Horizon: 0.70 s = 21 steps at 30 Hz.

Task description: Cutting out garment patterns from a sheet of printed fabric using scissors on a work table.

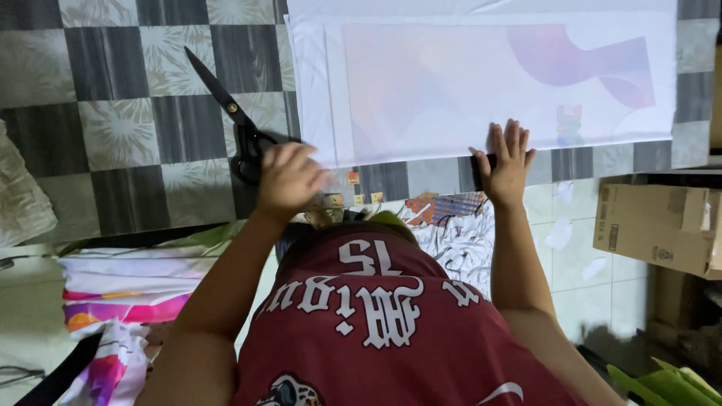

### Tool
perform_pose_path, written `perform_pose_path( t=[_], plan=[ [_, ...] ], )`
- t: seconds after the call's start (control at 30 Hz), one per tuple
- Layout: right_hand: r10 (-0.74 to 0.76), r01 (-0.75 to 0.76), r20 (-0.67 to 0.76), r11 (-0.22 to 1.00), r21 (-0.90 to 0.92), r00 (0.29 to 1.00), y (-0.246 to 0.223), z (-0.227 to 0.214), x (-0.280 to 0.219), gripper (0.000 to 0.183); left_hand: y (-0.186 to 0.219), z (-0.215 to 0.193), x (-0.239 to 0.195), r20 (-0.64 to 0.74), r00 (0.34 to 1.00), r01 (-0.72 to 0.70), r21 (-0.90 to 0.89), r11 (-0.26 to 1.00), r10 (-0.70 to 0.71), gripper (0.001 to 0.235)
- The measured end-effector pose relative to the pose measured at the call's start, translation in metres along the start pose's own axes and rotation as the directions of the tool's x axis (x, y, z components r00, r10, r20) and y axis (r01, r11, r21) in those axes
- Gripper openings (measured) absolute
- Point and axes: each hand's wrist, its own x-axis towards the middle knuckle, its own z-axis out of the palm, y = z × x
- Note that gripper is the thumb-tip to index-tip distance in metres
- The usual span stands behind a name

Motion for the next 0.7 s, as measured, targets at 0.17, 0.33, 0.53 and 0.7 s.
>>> perform_pose_path(
  t=[0.17,0.33,0.53,0.7],
  plan=[
    [0.041,0.004,-0.215,0.979,0.202,0.976,-0.004,0.01,-0.016,0.06,-0.014,-0.04,-0.01,0.13,0.735,0.634,0.218,0.742,-0.666,0.061],
    [-0.072,0.197,-0.312,0.899,0.391,0.947,-0.055,0.002,-0.047,0.054,-0.002,-0.046,-0.005,0.177,0.665,0.694,0.215,0.688,-0.726,0.072],
    [-0.205,0.262,-0.163,0.737,0.623,0.965,-0.12,-0.031,-0.072,0.047,0.001,-0.055,-0.009,0.241,0.422,0.821,-0.511,0.255,-0.874,0.069],
    [-0.328,0.103,0.058,0.452,0.886,0.943,-0.17,-0.06,-0.083,0.029,0.073,-0.064,0.016,0.539,0.404,0.47,-0.815,-0.338,-0.739,0.033]
  ],
)
